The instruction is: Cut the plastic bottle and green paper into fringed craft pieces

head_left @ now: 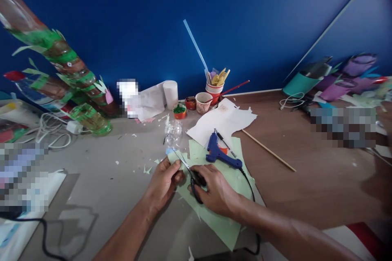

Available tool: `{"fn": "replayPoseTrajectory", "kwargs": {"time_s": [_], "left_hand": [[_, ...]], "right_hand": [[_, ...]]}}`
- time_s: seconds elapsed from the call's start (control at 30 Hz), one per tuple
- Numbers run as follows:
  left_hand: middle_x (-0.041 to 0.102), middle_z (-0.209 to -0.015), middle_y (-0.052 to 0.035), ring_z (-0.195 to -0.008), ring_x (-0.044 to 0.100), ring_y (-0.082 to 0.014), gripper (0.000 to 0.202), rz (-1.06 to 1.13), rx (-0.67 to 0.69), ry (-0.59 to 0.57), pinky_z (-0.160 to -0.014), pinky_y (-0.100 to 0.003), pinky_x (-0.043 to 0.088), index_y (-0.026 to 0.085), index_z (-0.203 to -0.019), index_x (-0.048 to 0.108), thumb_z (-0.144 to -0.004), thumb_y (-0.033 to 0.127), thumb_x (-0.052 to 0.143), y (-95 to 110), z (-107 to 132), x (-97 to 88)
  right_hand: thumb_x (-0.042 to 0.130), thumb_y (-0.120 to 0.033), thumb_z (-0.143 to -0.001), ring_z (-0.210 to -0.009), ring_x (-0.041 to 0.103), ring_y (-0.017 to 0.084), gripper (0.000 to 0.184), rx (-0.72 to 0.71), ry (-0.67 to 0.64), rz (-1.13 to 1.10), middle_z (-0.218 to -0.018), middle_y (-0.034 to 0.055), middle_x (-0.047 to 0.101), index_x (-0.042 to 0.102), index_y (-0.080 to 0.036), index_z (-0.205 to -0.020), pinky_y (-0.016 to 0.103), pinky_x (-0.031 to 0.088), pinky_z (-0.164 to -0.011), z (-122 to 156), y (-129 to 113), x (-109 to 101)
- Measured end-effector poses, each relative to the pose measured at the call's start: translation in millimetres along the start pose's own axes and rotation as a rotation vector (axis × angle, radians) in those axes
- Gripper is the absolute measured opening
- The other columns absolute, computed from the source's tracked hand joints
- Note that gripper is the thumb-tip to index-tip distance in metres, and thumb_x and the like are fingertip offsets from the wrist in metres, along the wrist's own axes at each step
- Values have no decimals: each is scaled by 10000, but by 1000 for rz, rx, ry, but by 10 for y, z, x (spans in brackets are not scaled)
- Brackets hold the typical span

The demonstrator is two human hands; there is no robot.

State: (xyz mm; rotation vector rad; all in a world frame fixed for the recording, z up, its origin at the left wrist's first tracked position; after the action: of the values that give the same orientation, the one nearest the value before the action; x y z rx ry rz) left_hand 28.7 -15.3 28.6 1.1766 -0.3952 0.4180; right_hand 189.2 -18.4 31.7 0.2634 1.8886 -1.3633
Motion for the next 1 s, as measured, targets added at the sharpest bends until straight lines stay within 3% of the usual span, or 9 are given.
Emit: {"fn": "replayPoseTrajectory", "kwargs": {"time_s": [0.73, 1.0], "left_hand": [[410, -545, 66, -464, 344, -33, 185, -25, -20, -3, -481, -184, 316, 155, -751, 579, -727, 306, 682, 0, -3, -14], [523, -621, 36, -488, 420, -47, 214, -23, -34, 79, -482, -185, 375, 166, -771, 582, -687, 319, 705, 52, 30, 22]], "right_hand": [[536, -108, -736, -842, 594, 234, 342, 30, -30, 33, -881, 91, 671, 589, -136, -1072, 319, 451, -755, -3, 31, 45], [531, -108, -749, -844, 594, 229, 329, 33, -34, 27, -909, 88, 674, 590, -146, -1071, 314, 451, -760, 1, 39, 52]]}}
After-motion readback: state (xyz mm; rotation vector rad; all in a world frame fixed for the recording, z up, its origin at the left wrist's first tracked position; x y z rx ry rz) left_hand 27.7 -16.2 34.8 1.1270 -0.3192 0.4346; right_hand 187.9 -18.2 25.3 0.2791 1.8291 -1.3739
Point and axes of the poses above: each hand's wrist, its own z-axis away from the middle knuckle, its own x-axis out of the palm, y = z × x, the point moved 1 cm from there along -z, towards the middle knuckle
